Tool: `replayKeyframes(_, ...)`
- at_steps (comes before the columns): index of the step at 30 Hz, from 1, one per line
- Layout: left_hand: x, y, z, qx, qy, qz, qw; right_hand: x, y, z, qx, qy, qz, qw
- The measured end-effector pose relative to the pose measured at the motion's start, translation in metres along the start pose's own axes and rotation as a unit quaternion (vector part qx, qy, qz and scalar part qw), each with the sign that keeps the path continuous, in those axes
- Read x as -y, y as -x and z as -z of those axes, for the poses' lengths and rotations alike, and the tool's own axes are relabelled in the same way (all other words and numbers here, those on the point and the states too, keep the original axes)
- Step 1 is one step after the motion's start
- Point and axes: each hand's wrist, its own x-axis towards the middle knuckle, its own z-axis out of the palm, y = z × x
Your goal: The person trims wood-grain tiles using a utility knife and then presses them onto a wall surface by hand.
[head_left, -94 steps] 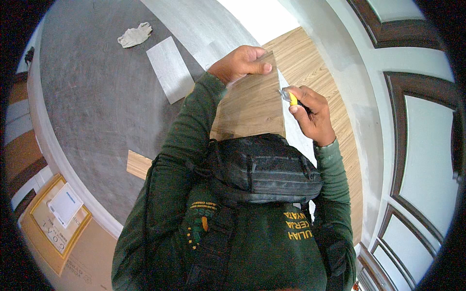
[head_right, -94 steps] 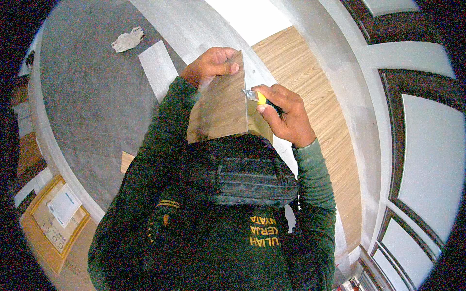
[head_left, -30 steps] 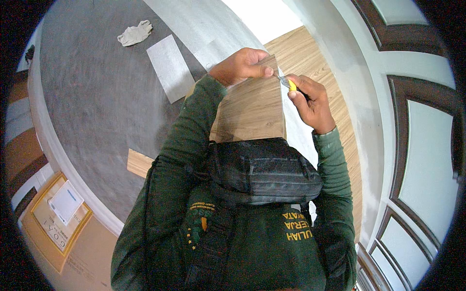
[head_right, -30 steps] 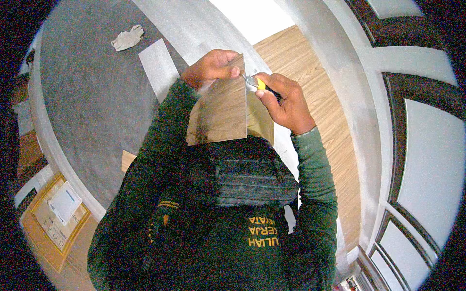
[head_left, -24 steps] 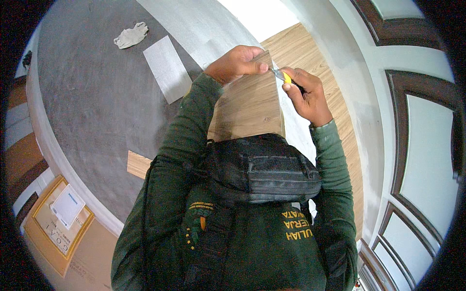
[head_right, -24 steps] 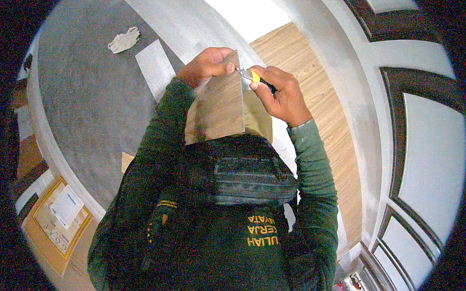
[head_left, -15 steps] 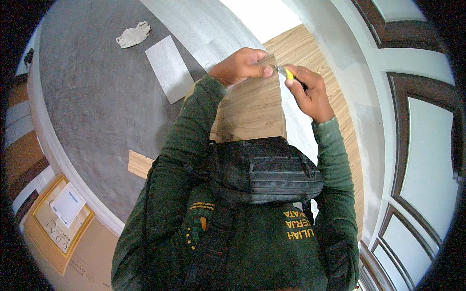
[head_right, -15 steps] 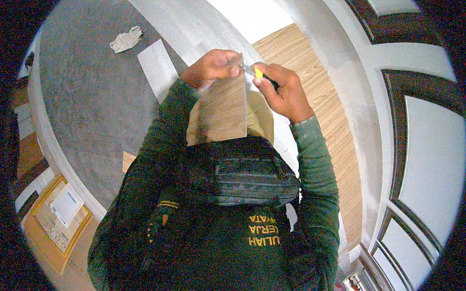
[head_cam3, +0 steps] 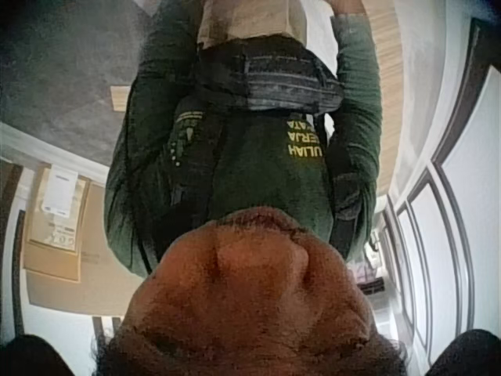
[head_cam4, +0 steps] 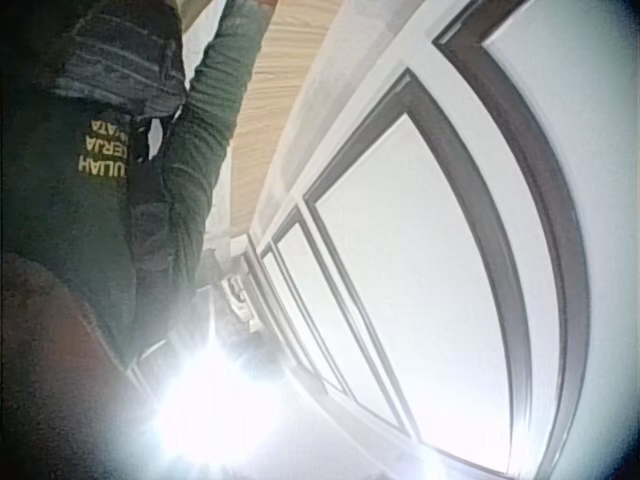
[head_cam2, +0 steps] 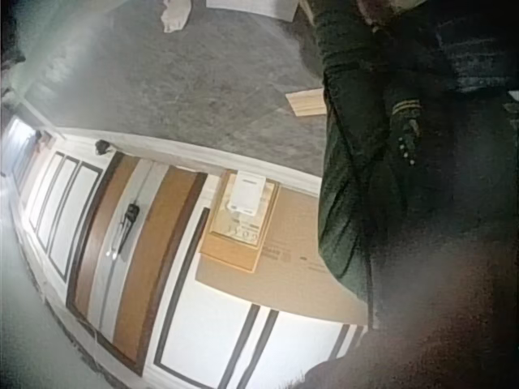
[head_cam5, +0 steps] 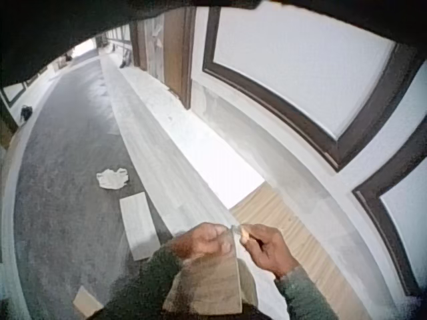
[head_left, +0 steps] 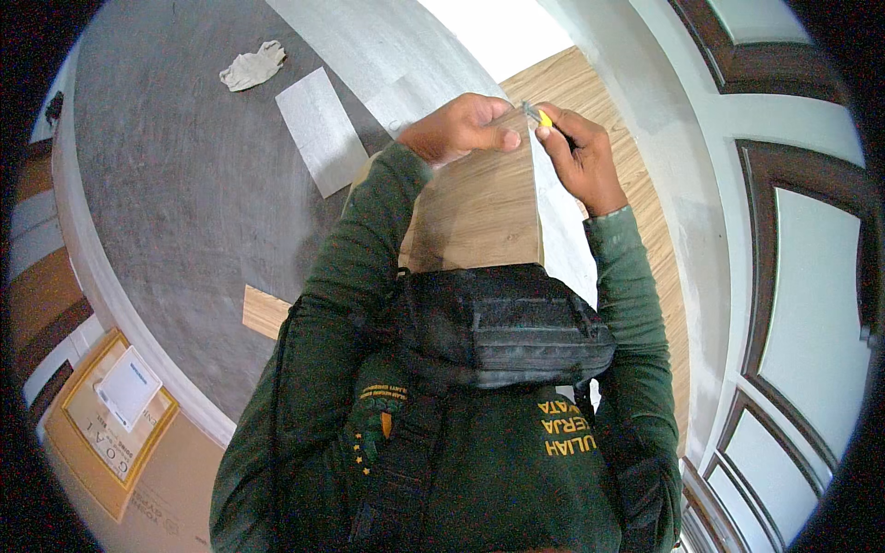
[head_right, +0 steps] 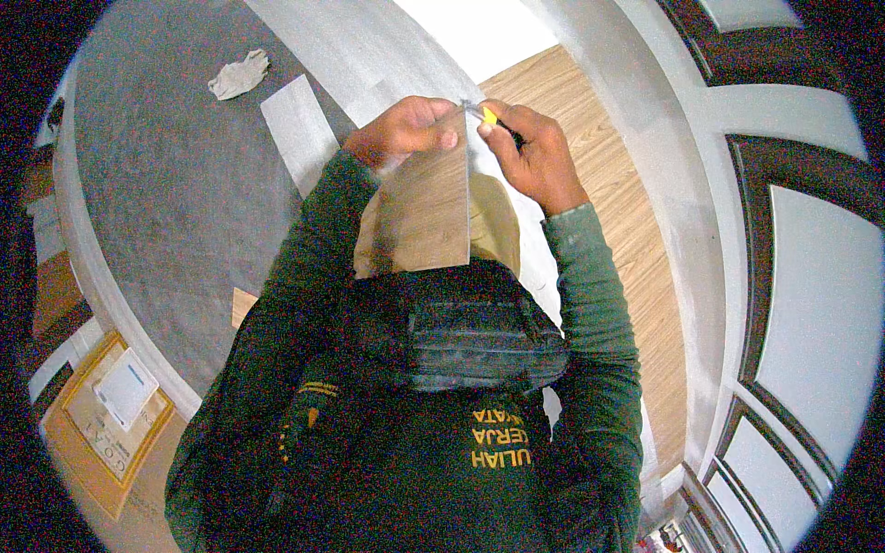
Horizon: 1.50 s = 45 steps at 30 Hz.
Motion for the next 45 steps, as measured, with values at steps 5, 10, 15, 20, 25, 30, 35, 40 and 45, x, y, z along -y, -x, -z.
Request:
replayKeyframes(5,0.000,-0.002,0.002,-0.036,-0.050,-0.002,0.998,-0.027,0.010,-0.004,-0.075,-0.056,-0.104,0.990)
replayKeyframes(10,-0.005,0.001,0.023,-0.149,-0.118,-0.006,0.982,-0.042,0.047,0.001,-0.052,-0.165,-0.246,0.954)
replayKeyframes(15,-0.013,0.008,0.030,-0.220,-0.213,0.000,0.952,-0.024,0.074,-0.013,-0.075,-0.184,-0.283,0.938)
replayKeyframes(20,-0.027,0.017,0.010,-0.237,-0.176,-0.029,0.955,-0.015,0.084,-0.019,-0.099,-0.166,-0.275,0.942)
replayKeyframes(25,-0.037,0.025,0.011,-0.253,-0.214,-0.053,0.942,-0.028,0.089,-0.027,-0.118,-0.300,-0.260,0.910)
replayKeyframes(30,-0.043,0.019,0.010,-0.291,-0.256,-0.142,0.911,-0.029,0.083,-0.033,-0.117,-0.331,-0.268,0.898)
replayKeyframes(35,-0.035,-0.003,0.036,-0.328,-0.143,-0.089,0.930,-0.029,0.059,-0.061,-0.117,-0.401,-0.255,0.872)
replayKeyframes(40,-0.015,-0.019,0.054,-0.384,-0.116,-0.018,0.916,-0.046,0.031,-0.076,-0.098,-0.408,-0.267,0.868)
replayKeyframes(45,0.040,-0.020,0.099,-0.422,-0.092,0.010,0.902,-0.067,0.021,-0.112,-0.078,-0.356,-0.292,0.884)
